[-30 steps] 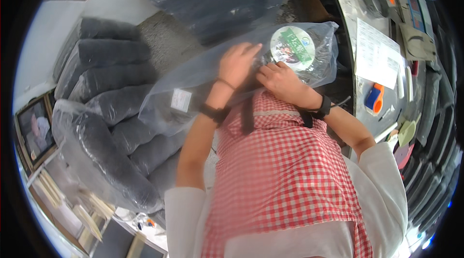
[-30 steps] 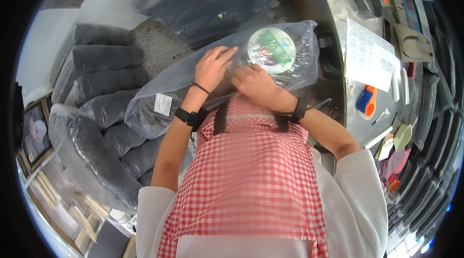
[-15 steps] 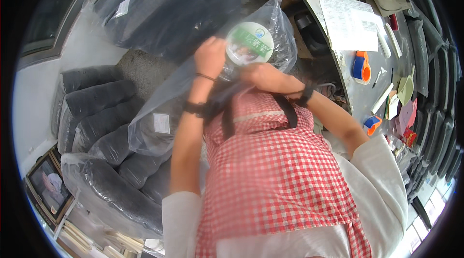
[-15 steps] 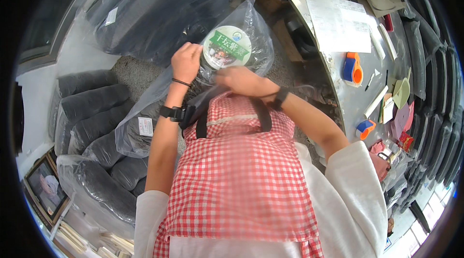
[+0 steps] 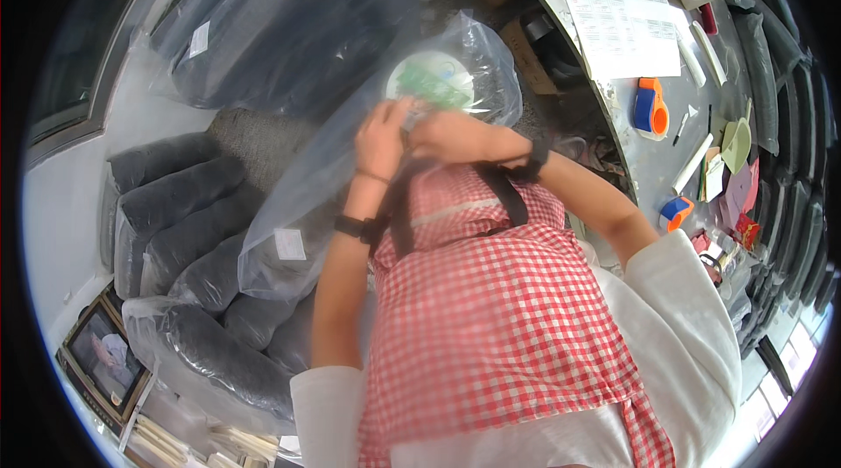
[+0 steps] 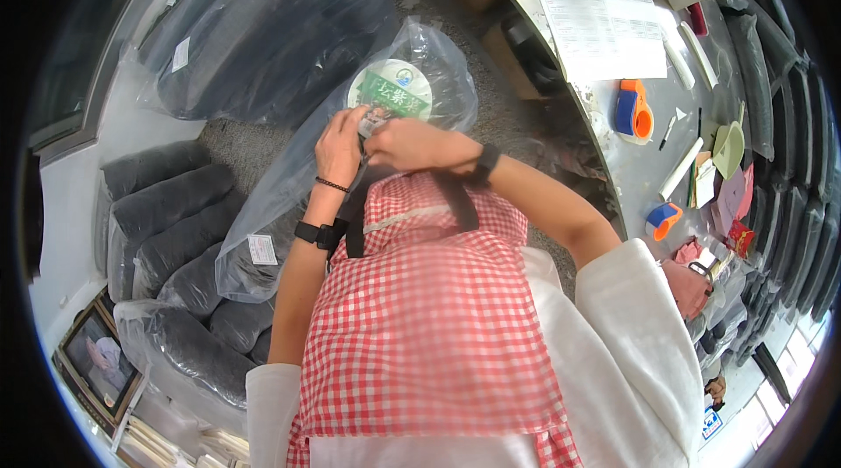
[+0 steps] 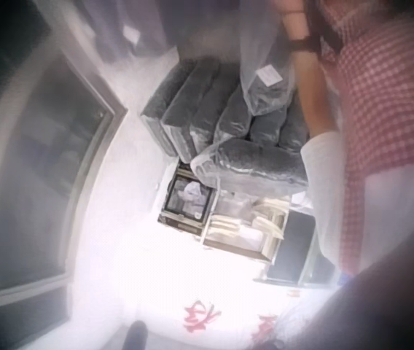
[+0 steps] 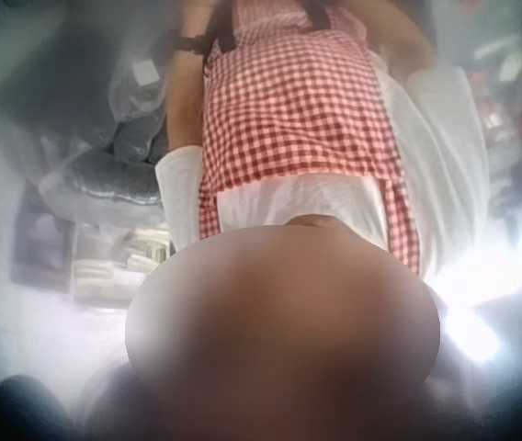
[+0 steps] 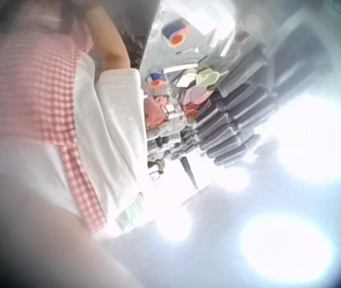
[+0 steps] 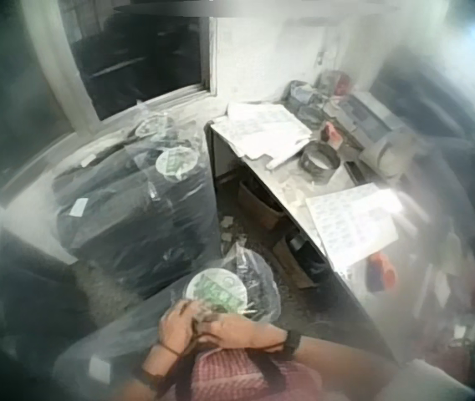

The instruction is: The person places items into plastic bags and seals the bags using a tape dispenser by hand.

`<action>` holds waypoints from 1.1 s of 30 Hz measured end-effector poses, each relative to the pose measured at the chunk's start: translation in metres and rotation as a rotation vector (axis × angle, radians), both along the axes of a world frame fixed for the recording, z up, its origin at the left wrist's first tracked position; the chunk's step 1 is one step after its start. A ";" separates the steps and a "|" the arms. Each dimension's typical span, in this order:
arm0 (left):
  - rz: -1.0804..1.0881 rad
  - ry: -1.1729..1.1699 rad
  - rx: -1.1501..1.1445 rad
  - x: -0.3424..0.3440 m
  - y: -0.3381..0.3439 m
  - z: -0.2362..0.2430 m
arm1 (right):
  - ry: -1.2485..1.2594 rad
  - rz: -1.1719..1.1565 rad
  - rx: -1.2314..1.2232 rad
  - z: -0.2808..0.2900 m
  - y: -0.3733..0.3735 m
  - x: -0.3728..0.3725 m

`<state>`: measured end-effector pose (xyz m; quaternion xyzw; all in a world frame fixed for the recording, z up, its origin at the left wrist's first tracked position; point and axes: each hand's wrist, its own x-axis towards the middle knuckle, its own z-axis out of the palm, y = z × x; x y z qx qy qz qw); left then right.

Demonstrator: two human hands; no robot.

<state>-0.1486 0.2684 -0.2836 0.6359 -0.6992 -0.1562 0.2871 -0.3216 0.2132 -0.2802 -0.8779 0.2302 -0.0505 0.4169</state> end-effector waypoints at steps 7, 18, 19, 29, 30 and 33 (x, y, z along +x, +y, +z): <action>-0.167 -0.152 -0.338 -0.015 -0.010 0.026 | 0.056 -0.457 -0.575 0.039 -0.044 -0.035; -0.093 -0.193 0.158 -0.039 -0.025 -0.003 | 0.108 -0.165 -0.506 0.039 -0.055 -0.037; -0.033 -0.098 0.184 -0.041 -0.027 -0.005 | 0.107 -0.157 -0.497 0.047 -0.056 -0.035; -0.185 0.353 0.263 -0.063 -0.023 -0.007 | 0.185 -0.035 -0.723 0.011 -0.078 -0.049; -0.183 0.355 0.269 -0.065 -0.022 0.000 | 0.186 -0.033 -0.716 0.012 -0.083 -0.053; -0.252 -0.039 0.312 -0.065 -0.027 0.015 | 0.087 -0.066 -0.548 0.027 -0.101 -0.064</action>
